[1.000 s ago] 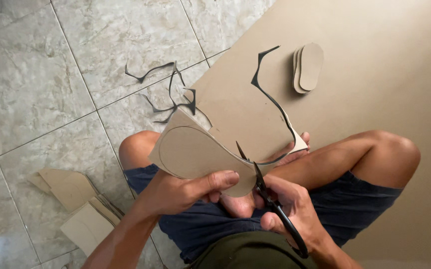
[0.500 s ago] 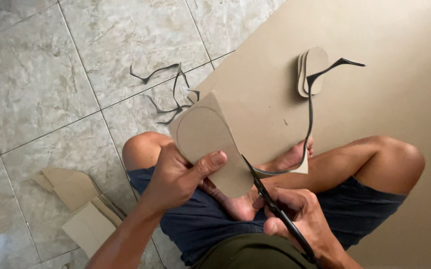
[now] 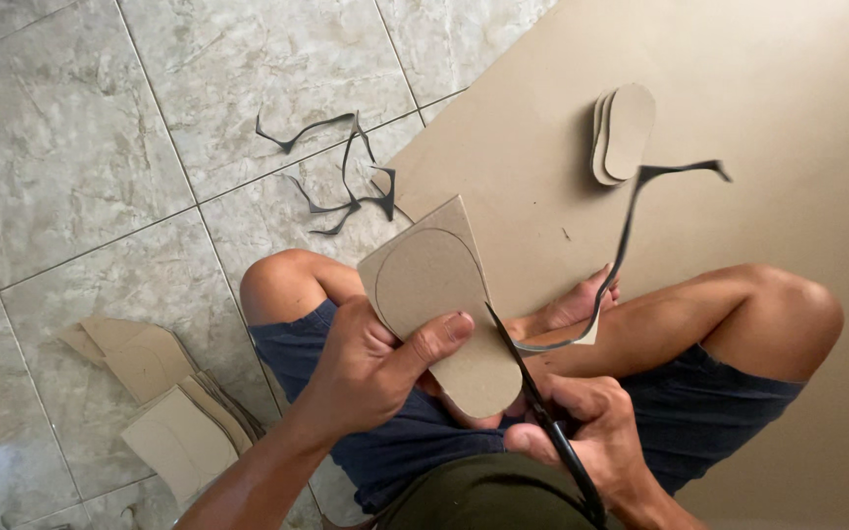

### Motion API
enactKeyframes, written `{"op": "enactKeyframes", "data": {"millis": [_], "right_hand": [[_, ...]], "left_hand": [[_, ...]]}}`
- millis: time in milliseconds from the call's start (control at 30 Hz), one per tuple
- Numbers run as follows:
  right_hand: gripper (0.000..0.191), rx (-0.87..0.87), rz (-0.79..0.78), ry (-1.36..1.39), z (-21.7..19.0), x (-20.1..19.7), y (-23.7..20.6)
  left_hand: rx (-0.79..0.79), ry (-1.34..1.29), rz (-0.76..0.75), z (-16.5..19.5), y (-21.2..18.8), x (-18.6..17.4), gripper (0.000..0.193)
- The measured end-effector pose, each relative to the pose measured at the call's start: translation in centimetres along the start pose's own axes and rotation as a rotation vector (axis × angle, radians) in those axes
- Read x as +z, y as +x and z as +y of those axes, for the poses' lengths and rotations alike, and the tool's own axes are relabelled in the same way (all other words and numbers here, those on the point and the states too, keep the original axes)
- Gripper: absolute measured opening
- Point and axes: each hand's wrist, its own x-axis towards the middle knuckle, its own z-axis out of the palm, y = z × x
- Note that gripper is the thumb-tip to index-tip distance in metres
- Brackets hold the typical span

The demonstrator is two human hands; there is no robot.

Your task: The person sits on the floor and cuts sandal insole shapes out of a large tan sheet using scissors, following drawn outlines. They trim the edges of each cut sole, set finished soles on the sheet, and repeat the cutting on additional outlined shapes.

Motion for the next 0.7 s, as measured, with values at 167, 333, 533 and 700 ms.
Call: {"op": "enactKeyframes", "data": {"millis": [167, 333, 533, 700], "right_hand": [[0.038, -0.094, 0.067, 0.162, -1.0, 0.5, 0.3], [0.038, -0.252, 0.068, 0.268, -2.1, 0.6, 0.3], [0.021, -0.229, 0.118, 0.116, -1.3, 0.6, -0.1], [0.03, -0.247, 0.055, 0.244, -1.6, 0.3, 0.5]], "left_hand": [[-0.035, -0.014, -0.011, -0.1, -0.6, 1.1, 0.02], [-0.001, 0.032, 0.031, -0.4, -1.2, 1.9, 0.023], [0.148, 0.043, 0.084, -1.5, -0.9, 2.3, 0.027], [0.114, 0.137, 0.173, -1.8, -1.2, 1.9, 0.031]]}}
